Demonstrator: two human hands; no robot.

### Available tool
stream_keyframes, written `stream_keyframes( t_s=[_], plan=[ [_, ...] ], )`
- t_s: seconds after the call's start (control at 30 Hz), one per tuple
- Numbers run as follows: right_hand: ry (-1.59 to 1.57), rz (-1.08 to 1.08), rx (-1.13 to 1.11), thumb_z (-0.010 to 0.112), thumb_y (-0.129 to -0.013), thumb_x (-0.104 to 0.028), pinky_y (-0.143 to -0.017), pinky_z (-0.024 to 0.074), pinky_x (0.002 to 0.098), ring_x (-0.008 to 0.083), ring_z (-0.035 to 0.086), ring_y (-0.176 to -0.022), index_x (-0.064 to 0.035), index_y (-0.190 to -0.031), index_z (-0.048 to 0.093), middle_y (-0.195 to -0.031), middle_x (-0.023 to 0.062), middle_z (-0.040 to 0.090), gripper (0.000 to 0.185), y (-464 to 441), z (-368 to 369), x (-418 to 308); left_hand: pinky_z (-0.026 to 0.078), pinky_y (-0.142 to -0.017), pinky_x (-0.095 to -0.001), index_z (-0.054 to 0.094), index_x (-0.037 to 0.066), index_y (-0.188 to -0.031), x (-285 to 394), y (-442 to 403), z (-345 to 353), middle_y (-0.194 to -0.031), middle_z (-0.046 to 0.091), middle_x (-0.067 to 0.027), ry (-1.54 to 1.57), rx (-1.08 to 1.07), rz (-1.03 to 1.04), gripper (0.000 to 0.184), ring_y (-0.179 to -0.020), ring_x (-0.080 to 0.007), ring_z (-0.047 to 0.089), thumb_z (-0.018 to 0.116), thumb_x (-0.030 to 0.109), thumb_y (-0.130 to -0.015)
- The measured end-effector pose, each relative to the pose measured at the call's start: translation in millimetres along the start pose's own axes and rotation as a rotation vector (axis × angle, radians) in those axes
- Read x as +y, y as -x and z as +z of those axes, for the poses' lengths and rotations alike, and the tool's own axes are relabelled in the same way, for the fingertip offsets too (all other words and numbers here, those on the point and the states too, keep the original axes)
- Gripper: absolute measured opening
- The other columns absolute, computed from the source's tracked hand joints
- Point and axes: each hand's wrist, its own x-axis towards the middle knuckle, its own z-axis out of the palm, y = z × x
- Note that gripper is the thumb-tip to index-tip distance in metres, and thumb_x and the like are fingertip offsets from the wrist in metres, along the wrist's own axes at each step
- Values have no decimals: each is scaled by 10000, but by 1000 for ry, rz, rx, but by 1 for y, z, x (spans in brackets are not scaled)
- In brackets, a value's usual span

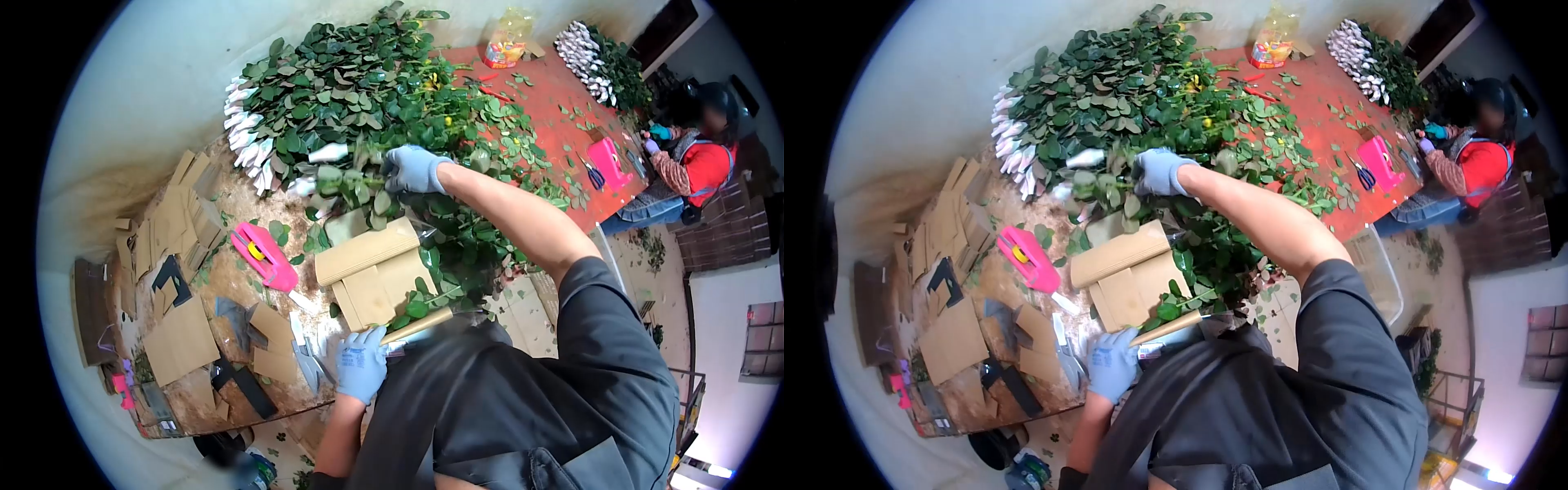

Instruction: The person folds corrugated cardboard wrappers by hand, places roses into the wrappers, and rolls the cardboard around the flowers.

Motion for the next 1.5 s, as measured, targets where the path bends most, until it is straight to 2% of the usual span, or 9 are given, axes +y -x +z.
stream_keyframes(
  t_s=[0.13,0.33,0.53,0.63,0.73,0.8,0.97,1.13,1.5],
  plan=[
    [-211,-108,-94,815,-795,-148,-748,562,374,260,716,-846,-26,-1278,588,-902,122,739,548,31,0,-26,483,-936,-464,702,86,-1196,4,2,2,-1134,723,-136,17,48,-7,380,-1043,-340,648,656,116,-820],
    [48,-388,-180,762,-837,-113,-761,520,455,370,684,-880,-102,-1198,576,-914,127,711,406,122,-10,-26,477,-912,-450,698,109,-1220,-3,2,6,-1173,722,-100,-121,-170,-99,386,-1041,-298,644,636,136,-840],
    [157,-151,-240,727,-851,-164,-807,516,480,388,668,-911,-84,-1129,596,-956,165,685,319,172,62,36,473,-916,-450,700,113,-1225,-6,-1,9,-1186,718,-94,3,0,7,380,-1041,-293,637,631,156,-855],
    [520,-72,-264,684,-875,-226,-804,524,479,404,666,-943,-37,-1082,576,-960,198,682,301,178,76,37,470,-933,-446,694,113,-1238,-1,-1,4,-1199,716,-89,7,-12,-16,385,-1048,-292,634,626,154,-862],
    [703,-245,109,669,-828,-192,-797,503,437,322,616,-968,-93,-1089,588,-1009,117,628,291,179,82,9,472,-941,-446,693,117,-1236,-1,0,3,-1199,716,-87,7,-17,-40,375,-1047,-296,634,623,155,-869],
    [548,-310,76,745,-790,-220,-866,495,423,310,576,-1080,-94,-1245,575,-1150,119,593,501,169,74,-29,474,-935,-450,694,119,-1224,-1,0,3,-1195,718,-85,-11,3,-7,367,-1039,-296,634,627,159,-866],
    [453,-518,138,692,-844,-218,-824,525,425,306,641,-997,-92,-1187,595,-1106,110,638,377,121,148,-45,476,-923,-455,695,117,-1215,0,-1,2,-1196,717,-80,-4,17,-2,366,-1025,-294,635,633,164,-858],
    [477,-516,-151,596,-938,-217,-710,557,437,317,713,-863,-88,-1121,625,-961,143,701,226,114,171,-46,476,-914,-453,695,111,-1212,-2,2,6,-1196,715,-81,-12,14,6,367,-1021,-295,634,644,171,-854],
    [442,-519,-260,587,-921,-154,-758,564,425,334,717,-880,-72,-1098,620,-954,142,706,198,125,177,-49,488,-987,-446,703,52,-1186,-12,-20,-43,-1178,710,-158,351,-122,-107,375,-1083,-340,646,720,273,-883]
  ],
)
